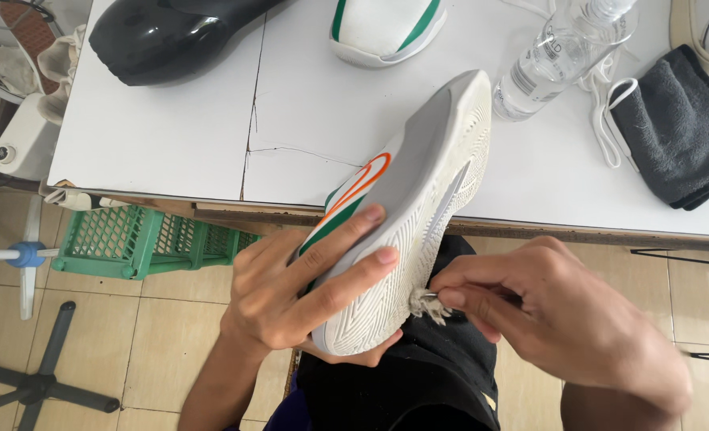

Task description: The person cleans the sole of a white and green sneaker using a small white cloth. They hold the shoe in their left hand and scrub the textured bottom with the cloth in their right hand, focusing on the grooves and patterns of the sole.

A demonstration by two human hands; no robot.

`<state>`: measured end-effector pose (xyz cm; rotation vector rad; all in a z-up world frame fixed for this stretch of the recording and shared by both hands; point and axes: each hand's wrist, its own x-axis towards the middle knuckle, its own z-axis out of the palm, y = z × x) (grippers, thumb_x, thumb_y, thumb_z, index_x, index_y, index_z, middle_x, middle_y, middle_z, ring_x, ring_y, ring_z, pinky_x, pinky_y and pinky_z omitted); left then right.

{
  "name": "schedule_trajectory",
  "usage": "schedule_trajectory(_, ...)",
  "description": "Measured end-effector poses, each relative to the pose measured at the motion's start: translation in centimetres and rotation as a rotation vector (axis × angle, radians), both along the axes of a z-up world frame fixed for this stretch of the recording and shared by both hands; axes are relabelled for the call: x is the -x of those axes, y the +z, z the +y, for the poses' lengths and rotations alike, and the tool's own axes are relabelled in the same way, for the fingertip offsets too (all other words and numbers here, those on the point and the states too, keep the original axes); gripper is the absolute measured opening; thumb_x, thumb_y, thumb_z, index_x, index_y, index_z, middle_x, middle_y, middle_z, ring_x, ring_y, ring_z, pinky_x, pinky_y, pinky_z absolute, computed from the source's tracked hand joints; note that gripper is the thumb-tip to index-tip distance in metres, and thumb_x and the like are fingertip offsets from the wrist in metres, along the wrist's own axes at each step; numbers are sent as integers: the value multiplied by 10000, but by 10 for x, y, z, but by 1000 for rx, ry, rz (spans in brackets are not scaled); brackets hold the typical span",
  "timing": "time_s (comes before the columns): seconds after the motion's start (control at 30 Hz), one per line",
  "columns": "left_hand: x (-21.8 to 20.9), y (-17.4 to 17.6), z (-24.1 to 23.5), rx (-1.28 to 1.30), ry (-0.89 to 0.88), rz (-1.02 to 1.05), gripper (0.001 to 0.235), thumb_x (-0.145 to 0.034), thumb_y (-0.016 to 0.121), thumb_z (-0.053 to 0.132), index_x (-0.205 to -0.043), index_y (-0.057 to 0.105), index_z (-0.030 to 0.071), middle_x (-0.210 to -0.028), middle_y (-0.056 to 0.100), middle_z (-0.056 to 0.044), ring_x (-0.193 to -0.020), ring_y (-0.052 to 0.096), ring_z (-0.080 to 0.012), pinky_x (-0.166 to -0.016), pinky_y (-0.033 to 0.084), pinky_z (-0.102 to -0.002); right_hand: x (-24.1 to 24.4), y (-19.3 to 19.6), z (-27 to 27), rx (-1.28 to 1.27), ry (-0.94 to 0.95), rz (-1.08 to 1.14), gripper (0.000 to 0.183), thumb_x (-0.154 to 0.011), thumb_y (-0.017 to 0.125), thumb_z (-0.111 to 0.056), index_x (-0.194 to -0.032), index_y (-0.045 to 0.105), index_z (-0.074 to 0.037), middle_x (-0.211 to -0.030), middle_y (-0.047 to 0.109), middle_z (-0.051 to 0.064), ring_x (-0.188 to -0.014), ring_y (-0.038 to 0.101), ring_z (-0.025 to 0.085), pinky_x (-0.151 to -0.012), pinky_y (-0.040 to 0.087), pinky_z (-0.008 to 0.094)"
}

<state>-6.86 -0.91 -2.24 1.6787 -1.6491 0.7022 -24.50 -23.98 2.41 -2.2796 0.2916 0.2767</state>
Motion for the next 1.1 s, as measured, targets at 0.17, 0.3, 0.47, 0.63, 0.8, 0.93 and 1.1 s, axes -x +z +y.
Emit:
schedule_trajectory(0.17, -9, -7, 2, 58, -3, 34, 571, -1054, 658, 611, -1372, 733, 144, -1351, 832, -209, -797, 838, -223, -639, 552, -320, -1, -23, 14, -136, 14, -259, 243, -1079, 620, -234, -949, 820, -188, -554, 705, -95, -424, 424, 89, -408, 364, 275)
schedule_trajectory(0.3, -9, -12, 1, 58, 6, 49, 575, -1092, 629, 641, -1389, 713, 156, -1353, 837, -191, -773, 802, -204, -654, 562, -322, 7, -22, 31, -39, -51, -291, 233, -1087, 614, -284, -976, 798, -194, -708, 725, -73, -548, 527, 117, -511, 450, 263)
schedule_trajectory(0.47, -9, -16, 0, 83, 8, 54, 555, -1109, 597, 643, -1377, 716, 172, -1334, 842, -188, -792, 841, -223, -640, 559, -330, 14, -24, 48, 239, -136, -483, 110, -1025, 703, -164, -1060, 806, -181, -699, 669, -73, -479, 451, 111, -446, 403, 268)
schedule_trajectory(0.63, -11, -18, -2, 106, -8, 35, 511, -1111, 610, 600, -1378, 709, 176, -1314, 847, -186, -732, 780, -219, -623, 566, -332, 11, -13, 54, 626, -137, -741, 98, -1015, 761, -133, -955, 839, -123, -696, 728, -1, -462, 488, 137, -464, 372, 302)
schedule_trajectory(0.8, -13, -19, -1, 112, -15, 46, 524, -1136, 554, 599, -1389, 706, 166, -1299, 856, -189, -696, 746, -207, -614, 549, -319, 12, -6, 48, 544, -119, -684, 125, -1001, 732, -54, -939, 831, -101, -636, 690, 20, -448, 411, 186, -455, 354, 318)
schedule_trajectory(0.93, -12, -19, -1, 122, -9, 80, 537, -1131, 561, 620, -1387, 701, 169, -1304, 852, -198, -719, 775, -216, -625, 566, -328, 11, -14, 48, 438, -122, -674, 131, -987, 725, 9, -968, 815, -85, -629, 702, -5, -453, 421, 142, -458, 325, 288)
schedule_trajectory(1.1, -15, -21, 2, 82, 3, -14, 272, -1191, 736, 95, -1438, 678, 191, -1347, 851, -144, -679, 691, -157, -586, 538, -312, 11, -19, 54, 379, -161, -644, 120, -977, 729, -19, -934, 814, -91, -629, 737, -15, -435, 494, 126, -462, 394, 265)
